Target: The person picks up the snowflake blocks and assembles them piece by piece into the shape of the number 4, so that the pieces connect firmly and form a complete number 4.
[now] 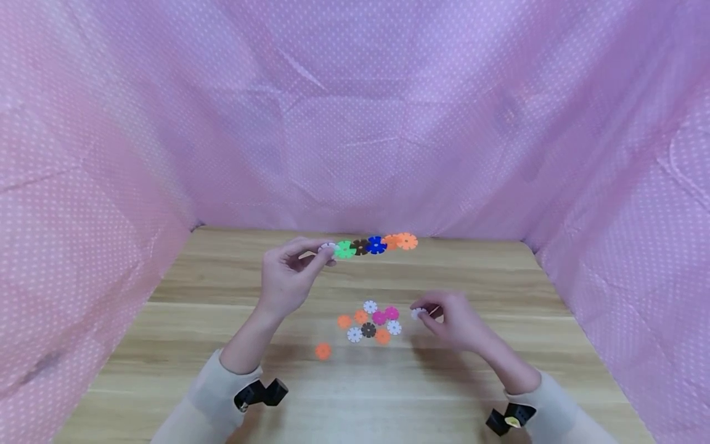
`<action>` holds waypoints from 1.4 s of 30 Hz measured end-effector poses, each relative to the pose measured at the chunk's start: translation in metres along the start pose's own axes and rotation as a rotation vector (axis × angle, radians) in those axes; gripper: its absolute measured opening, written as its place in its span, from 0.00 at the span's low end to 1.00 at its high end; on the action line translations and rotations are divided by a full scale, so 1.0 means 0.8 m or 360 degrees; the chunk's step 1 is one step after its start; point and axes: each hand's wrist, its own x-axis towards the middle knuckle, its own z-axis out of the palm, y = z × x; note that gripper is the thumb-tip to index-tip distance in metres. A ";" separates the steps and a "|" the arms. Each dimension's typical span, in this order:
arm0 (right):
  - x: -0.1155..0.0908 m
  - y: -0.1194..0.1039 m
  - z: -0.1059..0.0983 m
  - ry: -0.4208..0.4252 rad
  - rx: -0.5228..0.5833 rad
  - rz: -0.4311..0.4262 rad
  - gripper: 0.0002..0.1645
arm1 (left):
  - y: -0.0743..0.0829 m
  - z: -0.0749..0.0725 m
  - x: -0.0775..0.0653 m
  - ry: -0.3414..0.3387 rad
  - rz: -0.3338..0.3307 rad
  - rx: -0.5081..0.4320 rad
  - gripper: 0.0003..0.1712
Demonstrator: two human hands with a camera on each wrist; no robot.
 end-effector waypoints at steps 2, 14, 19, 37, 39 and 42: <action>0.005 -0.003 -0.003 0.0055 0.0002 -0.0025 0.08 | -0.001 0.000 0.002 -0.0001 0.0002 0.0005 0.06; 0.016 -0.014 -0.029 0.0395 0.0122 -0.0121 0.09 | -0.001 0.002 0.002 -0.0015 0.0000 0.0000 0.06; 0.023 -0.014 -0.043 0.0523 0.0185 -0.0180 0.11 | -0.003 0.003 0.001 -0.0013 -0.0005 -0.0027 0.06; 0.054 -0.054 -0.087 0.0911 0.0852 -0.0296 0.13 | -0.006 0.007 0.001 -0.0027 -0.0008 -0.0029 0.05; 0.055 -0.058 -0.088 0.0908 0.0841 -0.0300 0.12 | -0.007 0.007 0.001 -0.0029 -0.0008 -0.0015 0.05; 0.056 -0.062 -0.089 0.0917 0.0891 -0.0330 0.12 | -0.006 0.008 0.001 -0.0025 -0.0007 0.0002 0.05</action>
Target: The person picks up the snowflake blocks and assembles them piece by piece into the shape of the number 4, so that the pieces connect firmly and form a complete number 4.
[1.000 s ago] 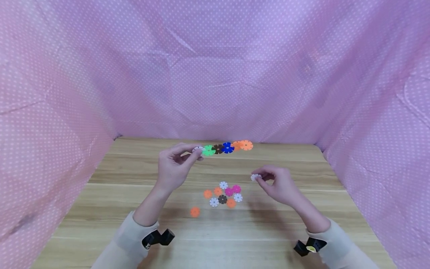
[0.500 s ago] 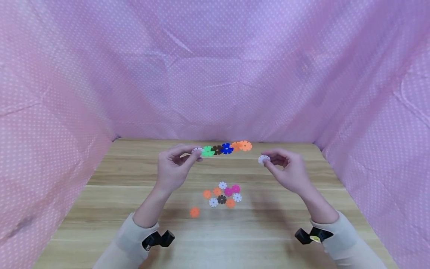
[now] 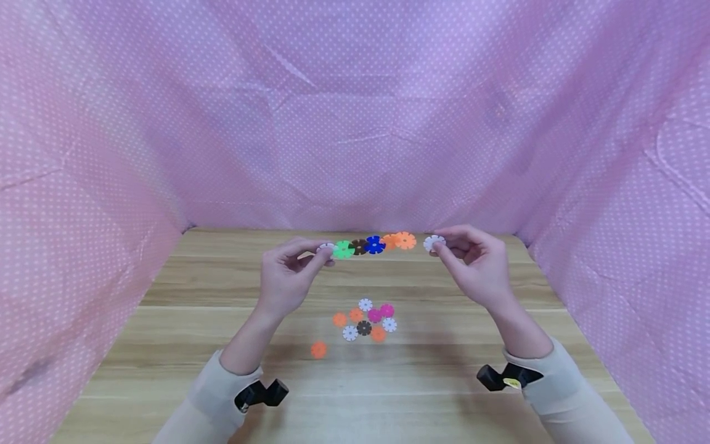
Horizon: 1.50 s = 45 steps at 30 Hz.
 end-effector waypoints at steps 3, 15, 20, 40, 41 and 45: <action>0.000 -0.001 0.001 0.0012 0.0054 -0.0016 0.12 | 0.000 0.001 0.000 0.0004 -0.0004 0.0005 0.06; 0.005 -0.003 0.004 -0.0063 0.0019 0.0037 0.10 | -0.004 0.002 -0.002 -0.0009 -0.0023 -0.0012 0.05; 0.009 -0.003 0.008 -0.0077 0.0093 0.0037 0.09 | -0.002 0.001 -0.001 0.0004 0.0004 -0.0037 0.05; 0.006 -0.010 0.013 -0.0100 0.0126 0.0040 0.10 | 0.004 0.006 -0.001 -0.0036 -0.0059 -0.0008 0.07; 0.006 -0.010 0.013 -0.0101 0.0129 0.0039 0.10 | 0.005 0.006 -0.001 -0.0038 -0.0060 -0.0002 0.07; 0.006 -0.008 0.013 -0.0099 0.0141 0.0039 0.09 | 0.005 0.007 -0.001 -0.0037 -0.0051 0.0005 0.06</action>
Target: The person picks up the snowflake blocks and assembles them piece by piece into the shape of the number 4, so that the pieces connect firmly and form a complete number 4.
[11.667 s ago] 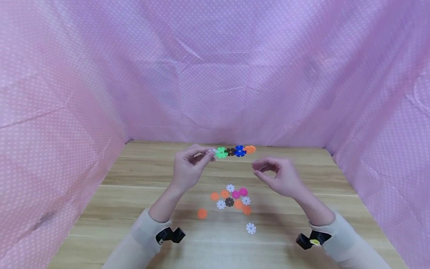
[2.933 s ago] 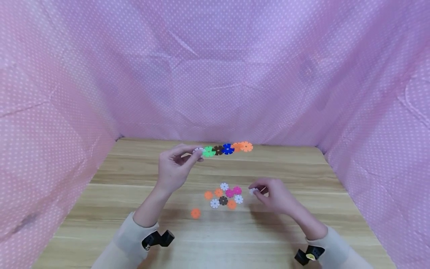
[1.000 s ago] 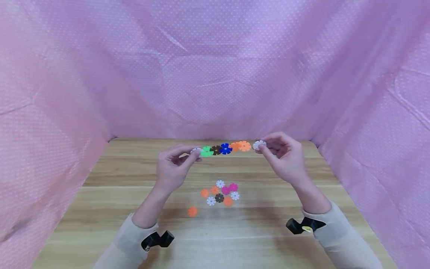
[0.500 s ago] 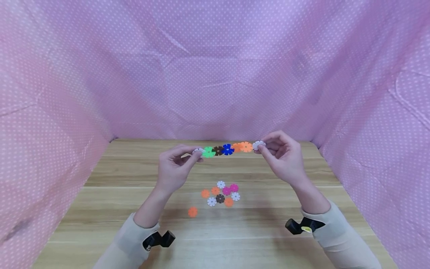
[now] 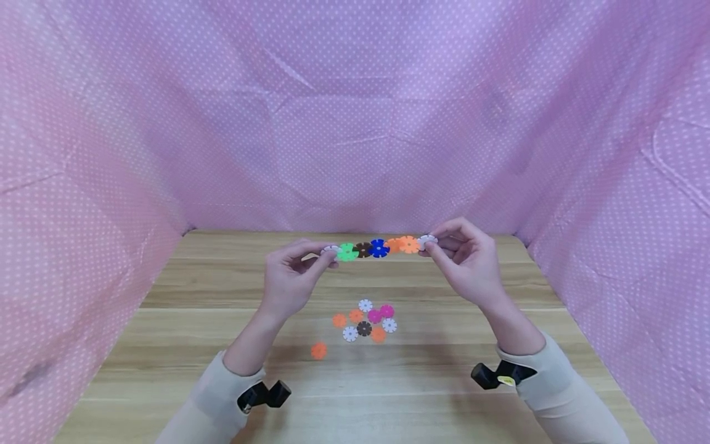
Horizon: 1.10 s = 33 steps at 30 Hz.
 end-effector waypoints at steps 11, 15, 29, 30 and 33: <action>0.000 0.001 0.001 -0.0010 0.0079 -0.0062 0.09 | -0.001 -0.002 0.002 -0.0016 0.0008 -0.0041 0.06; -0.001 0.002 0.002 -0.0001 0.0138 -0.0082 0.09 | 0.000 -0.003 0.002 -0.0032 -0.0002 -0.0060 0.06; -0.006 0.002 0.004 -0.0026 0.0170 -0.0067 0.09 | 0.002 -0.011 0.001 -0.0108 -0.0076 0.0052 0.06; -0.005 0.001 0.004 -0.0031 0.0167 -0.0074 0.08 | 0.002 -0.012 0.002 -0.0108 -0.0076 0.0065 0.06; -0.001 0.001 0.004 -0.0046 0.0174 -0.0101 0.08 | 0.001 -0.013 0.004 -0.0092 -0.0059 0.0076 0.06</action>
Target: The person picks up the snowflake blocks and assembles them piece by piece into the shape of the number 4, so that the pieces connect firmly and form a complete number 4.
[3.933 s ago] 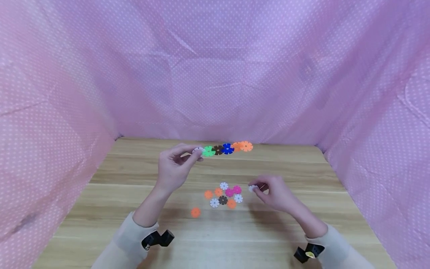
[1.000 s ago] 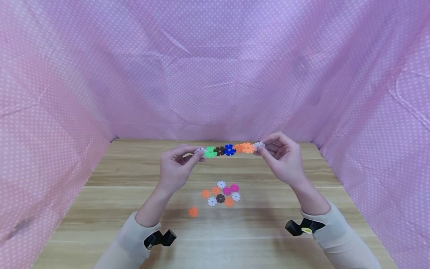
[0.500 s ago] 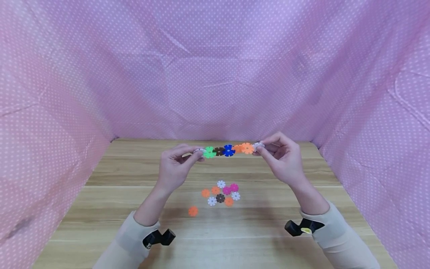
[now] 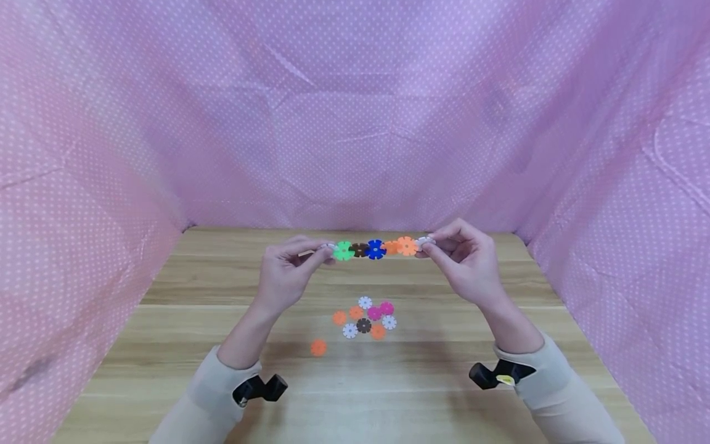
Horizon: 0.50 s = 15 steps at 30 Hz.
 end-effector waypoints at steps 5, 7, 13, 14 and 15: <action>0.003 0.003 -0.002 0.0015 0.0030 -0.0027 0.08 | -0.004 0.002 0.004 0.0005 0.0029 -0.0018 0.06; 0.005 0.005 -0.003 0.0021 0.0011 -0.0018 0.08 | -0.005 0.002 0.007 0.0006 0.0039 -0.0033 0.05; 0.005 0.006 0.000 0.0020 -0.0032 0.0013 0.09 | -0.010 0.002 0.009 0.0011 0.0066 -0.0110 0.05; 0.005 0.006 0.001 0.0025 -0.0024 0.0011 0.09 | -0.011 0.003 0.008 0.0014 0.0062 -0.0116 0.05; 0.004 0.005 0.002 0.0035 -0.0017 0.0006 0.09 | -0.011 0.003 0.008 0.0016 0.0055 -0.0130 0.05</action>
